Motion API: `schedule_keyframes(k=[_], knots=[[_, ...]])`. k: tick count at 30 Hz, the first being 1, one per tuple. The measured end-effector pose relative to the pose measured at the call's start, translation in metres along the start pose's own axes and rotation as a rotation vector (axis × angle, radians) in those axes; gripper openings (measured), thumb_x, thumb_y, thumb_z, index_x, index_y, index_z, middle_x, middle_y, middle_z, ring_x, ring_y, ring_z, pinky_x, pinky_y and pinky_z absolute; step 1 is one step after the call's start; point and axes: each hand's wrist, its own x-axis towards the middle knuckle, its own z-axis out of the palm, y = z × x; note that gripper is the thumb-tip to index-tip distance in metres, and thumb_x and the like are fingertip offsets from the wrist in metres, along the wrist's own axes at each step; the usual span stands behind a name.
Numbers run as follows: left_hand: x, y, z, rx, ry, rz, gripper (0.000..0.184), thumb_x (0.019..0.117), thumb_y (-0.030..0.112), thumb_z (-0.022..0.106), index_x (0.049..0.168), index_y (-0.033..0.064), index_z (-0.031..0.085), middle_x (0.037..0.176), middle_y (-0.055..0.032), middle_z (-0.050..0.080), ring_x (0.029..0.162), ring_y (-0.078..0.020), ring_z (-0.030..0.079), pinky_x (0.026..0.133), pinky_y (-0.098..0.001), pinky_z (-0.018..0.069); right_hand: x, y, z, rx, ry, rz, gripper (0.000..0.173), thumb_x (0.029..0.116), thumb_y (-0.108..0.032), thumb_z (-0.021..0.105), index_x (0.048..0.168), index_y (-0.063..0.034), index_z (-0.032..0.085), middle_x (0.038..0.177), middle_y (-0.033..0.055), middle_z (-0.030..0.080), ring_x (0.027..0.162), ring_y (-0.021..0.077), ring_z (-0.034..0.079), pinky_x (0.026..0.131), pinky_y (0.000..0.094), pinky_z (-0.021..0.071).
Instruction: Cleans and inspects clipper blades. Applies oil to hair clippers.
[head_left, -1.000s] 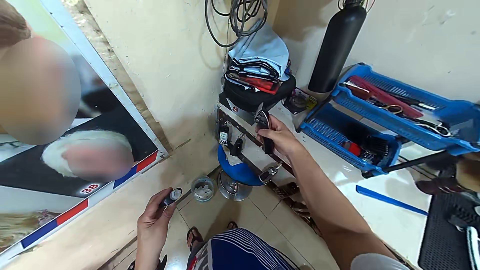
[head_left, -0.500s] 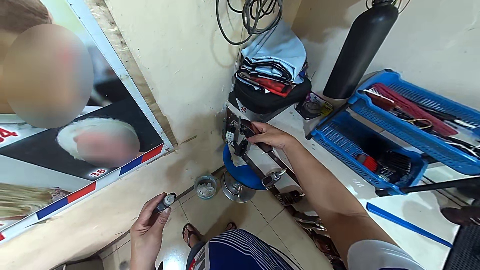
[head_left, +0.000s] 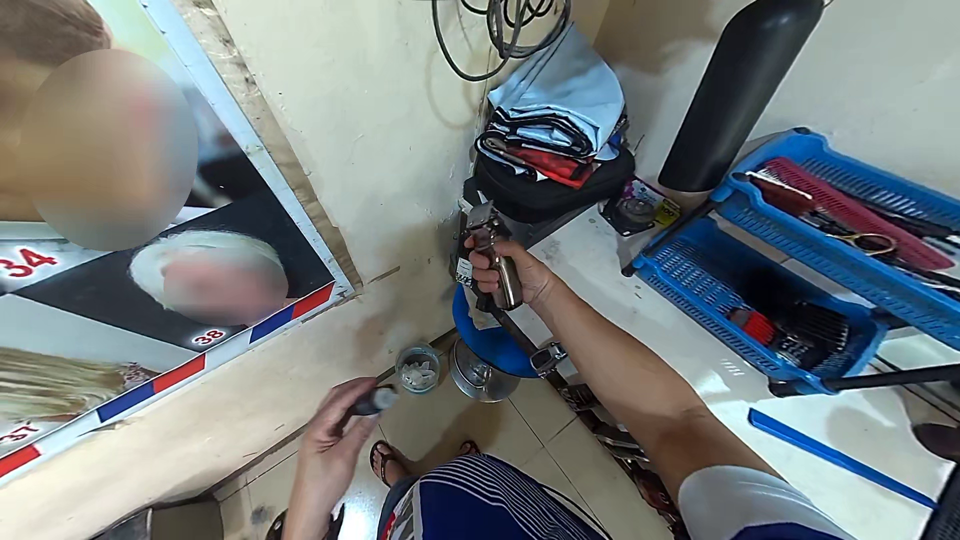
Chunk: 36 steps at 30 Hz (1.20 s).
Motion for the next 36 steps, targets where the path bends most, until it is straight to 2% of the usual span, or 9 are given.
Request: schedule_keyframes(k=[3,6,11,16,19,22,27,32,36], knots=[[0.019,0.002,0.035,0.024,-0.268,0.105,0.029,0.0944,0.012,0.071,0.123,0.0101,0.074,0.141,-0.0106,0.062,0.126,-0.0247,0.062,0.105,-0.0424,0.0556,0.009,0.01,0.028,0.262,-0.079,-0.138,0.046,0.0878,-0.042,0.074,0.122,-0.0144,0.06,0.078,-0.0023,0.061,0.055,0.0073,0.057,0.049,0.0205,0.0502],[0.039,0.007,0.071,0.046,-0.409,0.208,0.028,0.0962,0.008,0.069,0.124,0.0122,0.074,0.148,-0.0131,0.054,0.129,-0.0229,0.059,0.109,-0.0405,0.0533,0.013,0.022,0.048,0.35,-0.142,-0.21,0.049,0.0886,-0.041,0.074,0.123,-0.0102,0.059,0.08,0.0011,0.062,0.057,0.0103,0.06,0.05,0.0223,0.0518],[0.06,0.007,0.092,0.081,-0.485,0.253,0.031,0.0985,0.009,0.067,0.128,0.017,0.072,0.149,-0.0125,0.05,0.128,-0.0188,0.058,0.107,-0.0361,0.0535,0.0,0.032,0.07,0.237,-0.031,-0.174,0.053,0.0903,-0.048,0.071,0.127,-0.0129,0.058,0.08,0.0007,0.058,0.055,0.0087,0.056,0.048,0.0216,0.0496],[0.067,0.002,0.097,0.108,-0.531,0.257,0.031,0.0982,0.011,0.068,0.128,0.0179,0.072,0.142,-0.0116,0.054,0.125,-0.0171,0.058,0.105,-0.0338,0.0539,-0.01,0.032,0.074,0.139,0.046,-0.126,0.048,0.0915,-0.045,0.069,0.127,-0.0149,0.059,0.081,-0.0001,0.057,0.056,0.0074,0.055,0.049,0.0206,0.0491],[0.066,0.005,0.099,0.173,-0.501,0.281,0.032,0.0983,0.011,0.067,0.128,0.019,0.072,0.137,-0.0109,0.056,0.123,-0.0157,0.058,0.104,-0.0318,0.0542,-0.014,0.031,0.079,0.08,0.115,-0.091,0.045,0.0925,-0.046,0.067,0.126,-0.0166,0.059,0.079,-0.0014,0.057,0.055,0.0061,0.054,0.049,0.0197,0.0487],[0.063,0.005,0.1,0.214,-0.466,0.28,0.031,0.0986,0.012,0.067,0.128,0.0202,0.073,0.142,-0.0113,0.054,0.125,-0.0159,0.059,0.104,-0.0314,0.0548,-0.015,0.027,0.083,0.075,0.159,-0.125,0.041,0.0957,-0.045,0.063,0.126,-0.0165,0.058,0.08,-0.0005,0.057,0.055,0.0069,0.055,0.049,0.0204,0.0499],[0.063,0.007,0.101,0.249,-0.463,0.267,0.033,0.0983,0.013,0.068,0.129,0.0215,0.072,0.141,-0.0095,0.056,0.124,-0.0147,0.06,0.103,-0.0308,0.0551,-0.019,0.025,0.088,0.02,0.248,-0.107,0.037,0.0976,-0.042,0.059,0.125,-0.0176,0.059,0.079,-0.0014,0.057,0.055,0.0065,0.055,0.049,0.0208,0.0506],[0.066,0.007,0.099,0.283,-0.625,0.27,0.031,0.0996,0.016,0.067,0.13,0.0218,0.071,0.139,-0.0073,0.056,0.12,-0.0121,0.061,0.1,-0.0295,0.0557,-0.02,0.028,0.077,0.008,0.239,-0.076,0.033,0.101,-0.034,0.053,0.126,-0.0134,0.058,0.079,-0.0003,0.057,0.057,0.0075,0.056,0.052,0.0218,0.052],[0.068,0.008,0.095,0.191,-0.738,0.216,0.031,0.0996,0.015,0.067,0.13,0.0197,0.071,0.15,-0.0064,0.05,0.123,-0.0126,0.06,0.103,-0.0314,0.0547,-0.029,0.024,0.067,-0.06,0.256,-0.054,0.036,0.0999,-0.039,0.056,0.127,-0.015,0.059,0.08,-0.0012,0.058,0.058,0.0065,0.055,0.053,0.0216,0.0515]])
